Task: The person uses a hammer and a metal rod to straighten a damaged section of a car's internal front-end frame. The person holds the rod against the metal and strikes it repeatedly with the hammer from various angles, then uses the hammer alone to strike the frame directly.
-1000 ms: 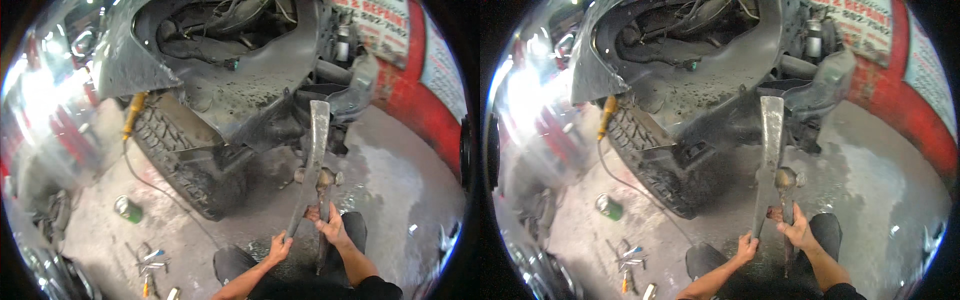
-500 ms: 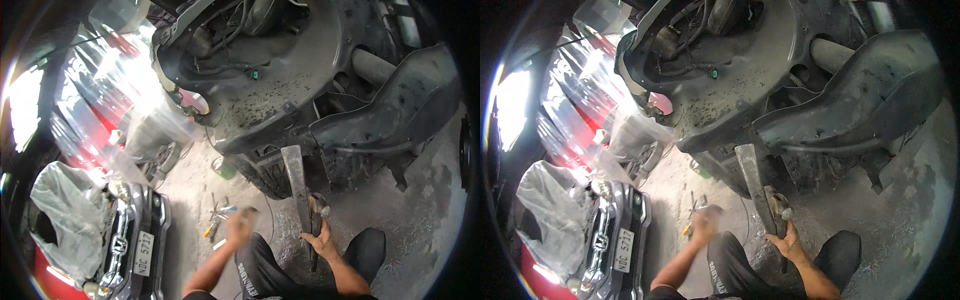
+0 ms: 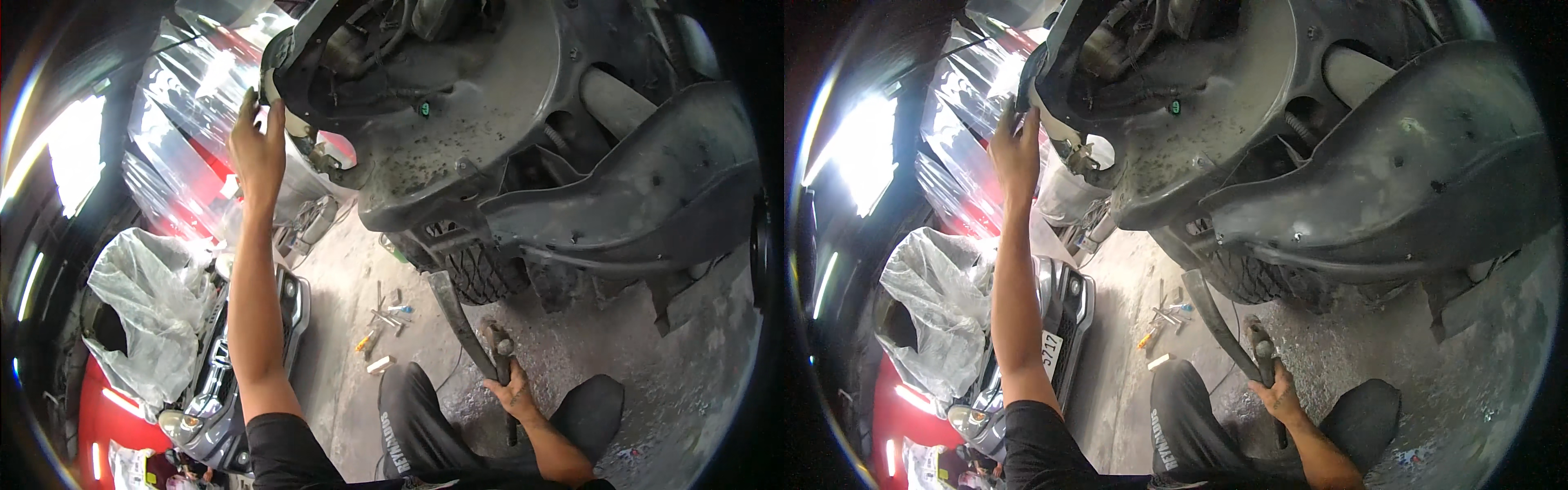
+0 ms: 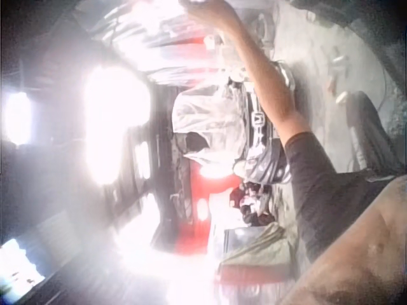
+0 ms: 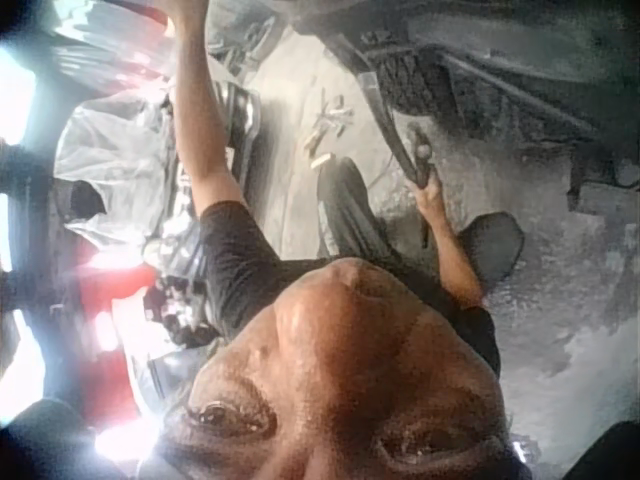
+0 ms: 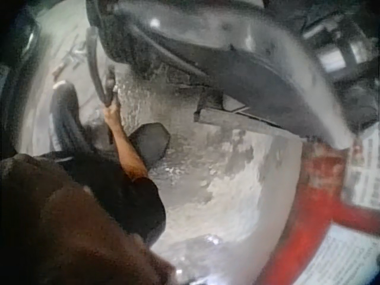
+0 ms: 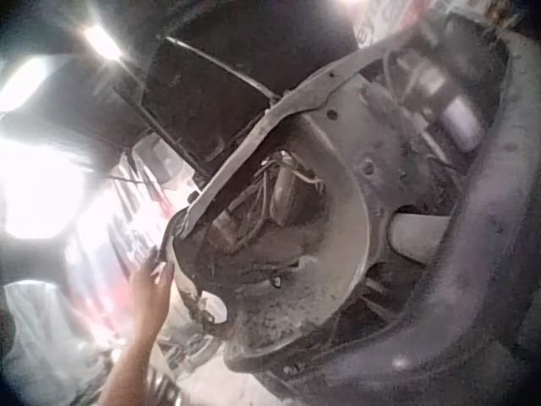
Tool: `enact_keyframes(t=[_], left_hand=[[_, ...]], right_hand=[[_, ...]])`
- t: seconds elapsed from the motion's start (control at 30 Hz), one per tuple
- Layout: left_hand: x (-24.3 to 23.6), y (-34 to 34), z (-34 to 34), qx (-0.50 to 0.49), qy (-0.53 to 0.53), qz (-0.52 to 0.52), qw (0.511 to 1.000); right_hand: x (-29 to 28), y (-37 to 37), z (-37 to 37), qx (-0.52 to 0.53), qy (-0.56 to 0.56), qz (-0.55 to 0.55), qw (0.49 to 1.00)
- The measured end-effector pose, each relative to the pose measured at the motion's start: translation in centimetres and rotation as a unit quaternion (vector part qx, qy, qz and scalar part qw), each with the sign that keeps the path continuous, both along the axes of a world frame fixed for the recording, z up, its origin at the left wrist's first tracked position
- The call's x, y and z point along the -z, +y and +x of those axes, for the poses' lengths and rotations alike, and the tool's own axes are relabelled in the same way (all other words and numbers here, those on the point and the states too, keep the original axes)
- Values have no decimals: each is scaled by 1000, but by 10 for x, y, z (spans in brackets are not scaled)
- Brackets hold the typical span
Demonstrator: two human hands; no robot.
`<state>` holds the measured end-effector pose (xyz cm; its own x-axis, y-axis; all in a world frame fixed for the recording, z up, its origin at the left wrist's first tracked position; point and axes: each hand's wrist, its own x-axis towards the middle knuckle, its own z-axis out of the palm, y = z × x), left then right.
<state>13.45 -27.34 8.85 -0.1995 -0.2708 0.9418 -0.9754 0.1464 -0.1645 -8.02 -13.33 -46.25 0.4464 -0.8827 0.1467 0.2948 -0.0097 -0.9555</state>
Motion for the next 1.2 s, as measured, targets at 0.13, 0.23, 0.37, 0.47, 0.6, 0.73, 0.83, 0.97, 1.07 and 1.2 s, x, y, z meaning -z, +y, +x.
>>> enact_keyframes(t=[0.13,0.23,0.37,0.47,0.6,0.73,0.83,0.97,1.07,1.2], left_hand=[[-22,-19,-10,-162,-100,-37,981],[-24,-21,-8,-191,-163,-87,964],[-18,-24,-9,-152,-115,-77,979],[-15,-19,-4,-115,-37,-56,991],[-5,-17,8,-66,30,-14,997],[-10,-12,39,71,105,85,988],[-3,-4,47,155,155,148,964],[26,-5,52,105,236,226,939],[64,11,52,148,315,249,904],[98,31,19,184,380,266,867]], right_hand=[[14,1,4,12,-15,-20,1000],[8,-2,-1,-26,6,8,1000],[37,-6,9,-3,27,14,1000],[38,-8,9,25,34,-19,999],[61,-12,20,41,37,39,998],[64,-12,26,53,71,-12,996],[41,-15,18,-52,61,104,991],[91,-18,41,6,70,45,997],[83,-17,42,-10,26,59,998],[52,-20,22,22,35,43,998]])
